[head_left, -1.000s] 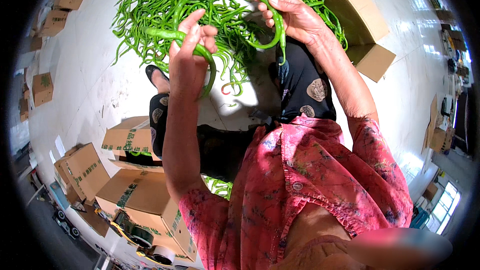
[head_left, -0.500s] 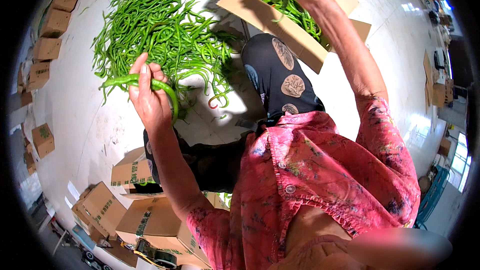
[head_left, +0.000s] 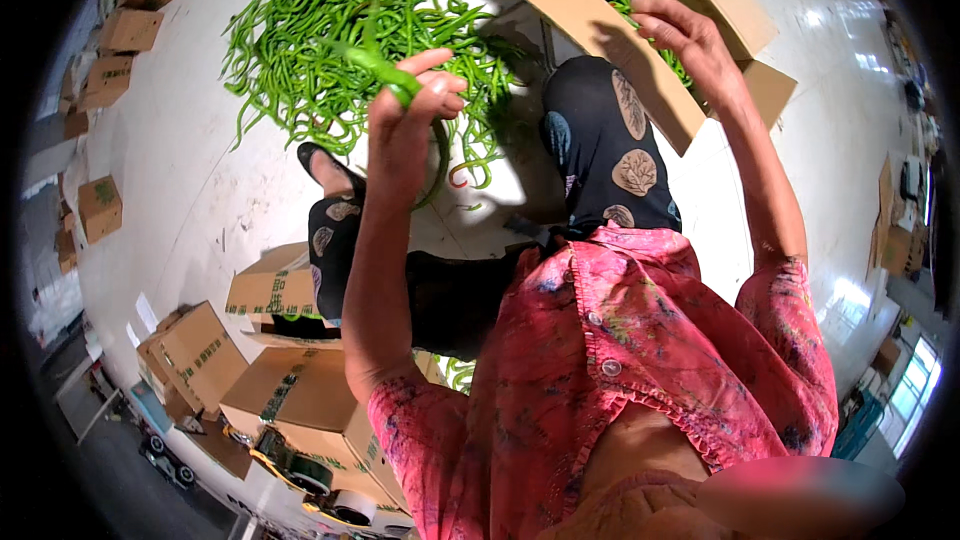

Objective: The person sorts green peppers by picking them up from a pile on the floor and placing them into a cardboard box.

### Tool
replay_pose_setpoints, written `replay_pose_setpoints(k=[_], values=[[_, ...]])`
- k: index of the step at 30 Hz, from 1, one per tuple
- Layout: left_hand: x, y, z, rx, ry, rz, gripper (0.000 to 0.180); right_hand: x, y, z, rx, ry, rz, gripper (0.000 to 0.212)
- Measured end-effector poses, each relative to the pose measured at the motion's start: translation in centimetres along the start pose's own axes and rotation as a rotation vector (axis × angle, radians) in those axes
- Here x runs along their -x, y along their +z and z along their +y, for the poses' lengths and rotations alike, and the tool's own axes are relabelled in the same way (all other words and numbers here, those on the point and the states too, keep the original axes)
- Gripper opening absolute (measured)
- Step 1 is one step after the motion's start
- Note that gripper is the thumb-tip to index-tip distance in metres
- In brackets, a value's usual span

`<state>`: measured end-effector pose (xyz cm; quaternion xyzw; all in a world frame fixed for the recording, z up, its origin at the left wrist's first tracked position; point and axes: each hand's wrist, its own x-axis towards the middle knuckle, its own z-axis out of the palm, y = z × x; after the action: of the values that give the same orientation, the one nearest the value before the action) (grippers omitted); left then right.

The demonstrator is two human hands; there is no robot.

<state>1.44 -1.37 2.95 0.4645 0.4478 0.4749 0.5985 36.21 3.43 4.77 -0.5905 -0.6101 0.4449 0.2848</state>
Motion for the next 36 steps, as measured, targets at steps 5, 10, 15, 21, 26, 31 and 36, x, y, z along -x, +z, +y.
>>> replay_pose_setpoints(k=[5, 10, 15, 21, 26, 31, 36], values=[[0.0, 0.6, -0.3, -0.040, -0.027, -0.053, 0.040, 0.8, 9.8, -7.1, -0.104, -0.367, -0.159, 0.031], [0.2, 0.7, -1.4, -0.051, -0.046, -0.142, 0.032, -1.6, 15.3, -8.4, -0.191, -0.212, -0.373, 0.023], [0.3, 0.5, -2.1, 0.162, -0.180, -0.061, 0.031, -2.8, 17.5, -7.5, -0.610, 0.074, -0.400, 0.019], [0.1, -0.7, -2.3, -0.002, -0.235, -0.280, 0.041, -5.0, 16.0, -5.9, -0.756, 0.086, -0.222, 0.017], [0.4, 0.4, -3.4, -0.434, -0.051, -0.225, 0.039, -5.0, 16.6, -5.4, -0.912, 0.270, -0.155, 0.017], [0.7, 1.2, -2.8, -0.819, 0.201, -0.246, 0.033, -4.8, 17.2, -3.5, -0.999, 0.332, -0.173, 0.018], [1.1, 1.1, -2.1, -0.762, -0.181, -0.492, 0.022, -5.0, 17.2, -3.4, -0.771, 0.318, -0.216, 0.020]])
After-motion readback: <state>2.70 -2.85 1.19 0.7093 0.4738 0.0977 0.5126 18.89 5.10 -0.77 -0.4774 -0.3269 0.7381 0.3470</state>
